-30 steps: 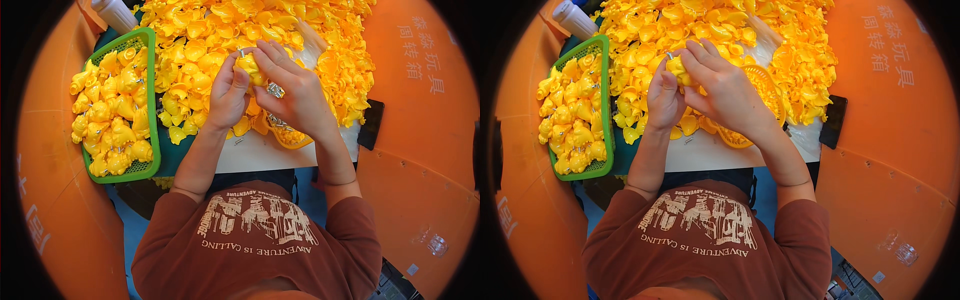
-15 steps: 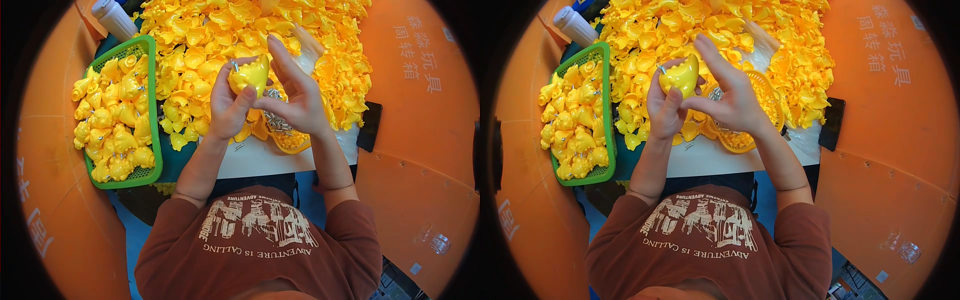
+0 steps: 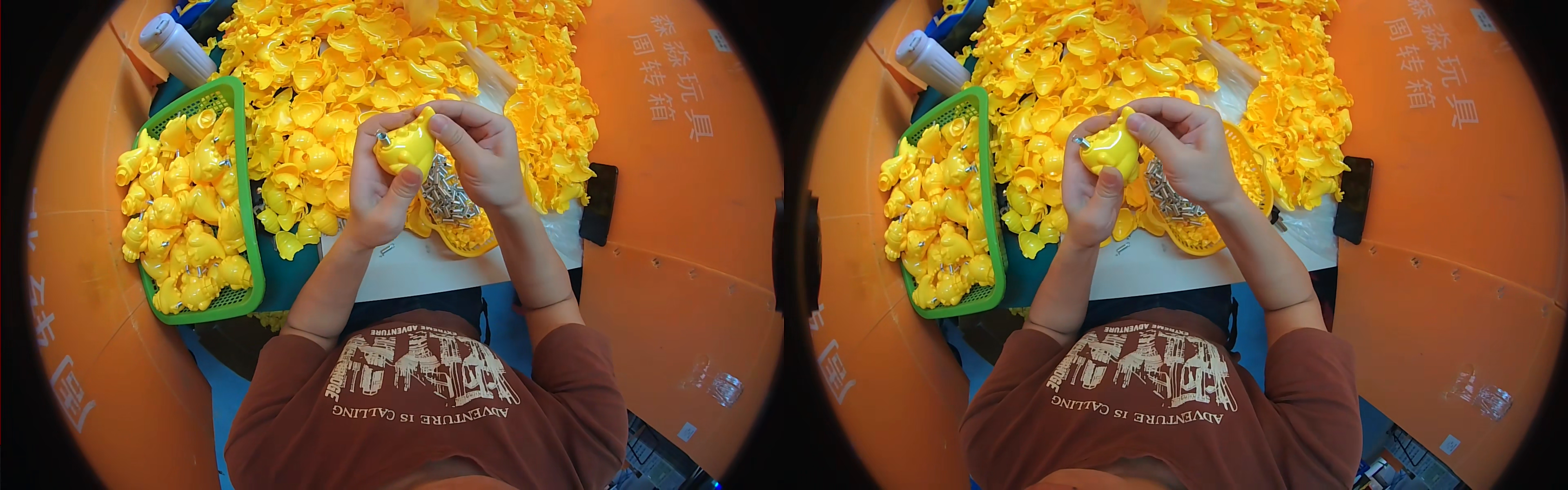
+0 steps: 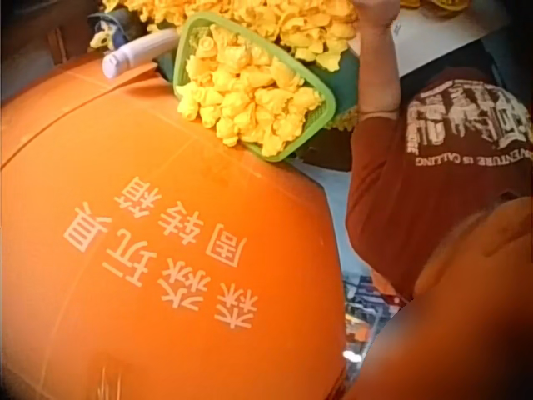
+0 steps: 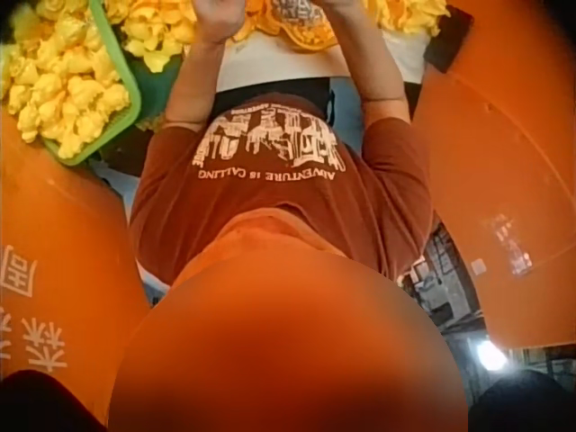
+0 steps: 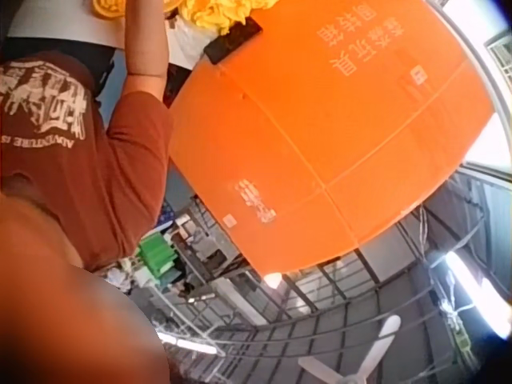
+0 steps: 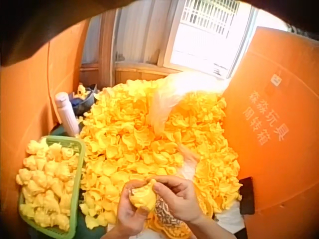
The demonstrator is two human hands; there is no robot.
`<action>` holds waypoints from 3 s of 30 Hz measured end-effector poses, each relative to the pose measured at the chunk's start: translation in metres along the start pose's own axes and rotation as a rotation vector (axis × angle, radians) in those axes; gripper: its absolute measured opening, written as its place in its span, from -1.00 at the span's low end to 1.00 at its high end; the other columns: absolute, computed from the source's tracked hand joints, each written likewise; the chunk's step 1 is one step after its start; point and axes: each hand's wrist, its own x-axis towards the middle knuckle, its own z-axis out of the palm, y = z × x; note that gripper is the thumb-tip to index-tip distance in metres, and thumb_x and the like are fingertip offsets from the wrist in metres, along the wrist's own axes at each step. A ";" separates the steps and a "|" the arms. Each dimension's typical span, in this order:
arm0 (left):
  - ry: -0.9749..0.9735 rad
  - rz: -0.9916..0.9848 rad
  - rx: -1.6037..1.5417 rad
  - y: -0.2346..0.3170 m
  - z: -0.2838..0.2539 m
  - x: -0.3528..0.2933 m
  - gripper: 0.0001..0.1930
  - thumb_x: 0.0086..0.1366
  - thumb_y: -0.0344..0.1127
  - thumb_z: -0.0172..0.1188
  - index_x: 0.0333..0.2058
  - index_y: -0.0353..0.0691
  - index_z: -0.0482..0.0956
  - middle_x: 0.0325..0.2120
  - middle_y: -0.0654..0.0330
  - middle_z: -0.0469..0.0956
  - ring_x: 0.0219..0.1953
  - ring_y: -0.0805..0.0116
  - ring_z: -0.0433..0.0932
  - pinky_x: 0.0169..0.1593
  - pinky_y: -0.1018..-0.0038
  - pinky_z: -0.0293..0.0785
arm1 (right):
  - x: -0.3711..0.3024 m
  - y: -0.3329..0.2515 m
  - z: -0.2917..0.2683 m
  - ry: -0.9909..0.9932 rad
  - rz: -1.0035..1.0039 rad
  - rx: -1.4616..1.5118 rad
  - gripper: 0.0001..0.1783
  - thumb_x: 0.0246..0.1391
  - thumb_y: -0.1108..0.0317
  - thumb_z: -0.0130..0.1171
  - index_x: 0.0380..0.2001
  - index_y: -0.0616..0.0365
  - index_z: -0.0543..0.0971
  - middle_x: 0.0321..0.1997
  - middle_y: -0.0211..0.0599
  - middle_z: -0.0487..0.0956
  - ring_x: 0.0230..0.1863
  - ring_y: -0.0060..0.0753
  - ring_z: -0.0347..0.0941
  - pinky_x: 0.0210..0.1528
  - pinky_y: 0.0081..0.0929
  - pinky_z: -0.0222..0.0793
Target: Assemble toy ducks by inserting metal squeaker components into their bases.
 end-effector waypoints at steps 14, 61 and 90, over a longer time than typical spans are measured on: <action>0.234 0.023 0.032 -0.006 0.001 -0.002 -0.55 0.17 -0.51 0.17 0.03 -0.49 0.29 -0.11 0.07 0.44 -0.12 0.38 0.47 -0.05 0.53 0.42 | 0.004 0.019 0.028 0.177 -0.226 -0.199 -0.85 0.19 0.41 -0.08 -0.23 0.25 0.30 -0.50 -0.37 0.44 -0.39 -0.62 0.39 -0.29 -0.67 0.35; 0.280 0.007 0.201 -0.012 -0.007 -0.004 -0.54 0.26 -0.35 0.09 0.08 -0.44 0.28 -0.11 0.14 0.47 -0.20 0.54 0.45 -0.13 0.65 0.39 | -0.012 0.010 0.004 -0.041 -0.164 -0.331 -0.62 0.13 0.53 -0.03 0.05 0.32 0.39 0.06 -0.22 0.45 -0.05 -0.63 0.39 -0.01 -0.68 0.31; 0.317 -0.155 0.055 -0.013 -0.007 0.000 -0.55 0.26 -0.36 0.10 0.07 -0.44 0.28 -0.08 0.15 0.45 -0.28 0.65 0.43 -0.31 0.74 0.40 | -0.011 0.012 -0.004 -0.116 -0.337 -0.805 -0.56 0.09 0.58 -0.06 0.09 0.20 0.37 0.08 -0.15 0.45 0.07 -0.35 0.41 0.04 -0.55 0.29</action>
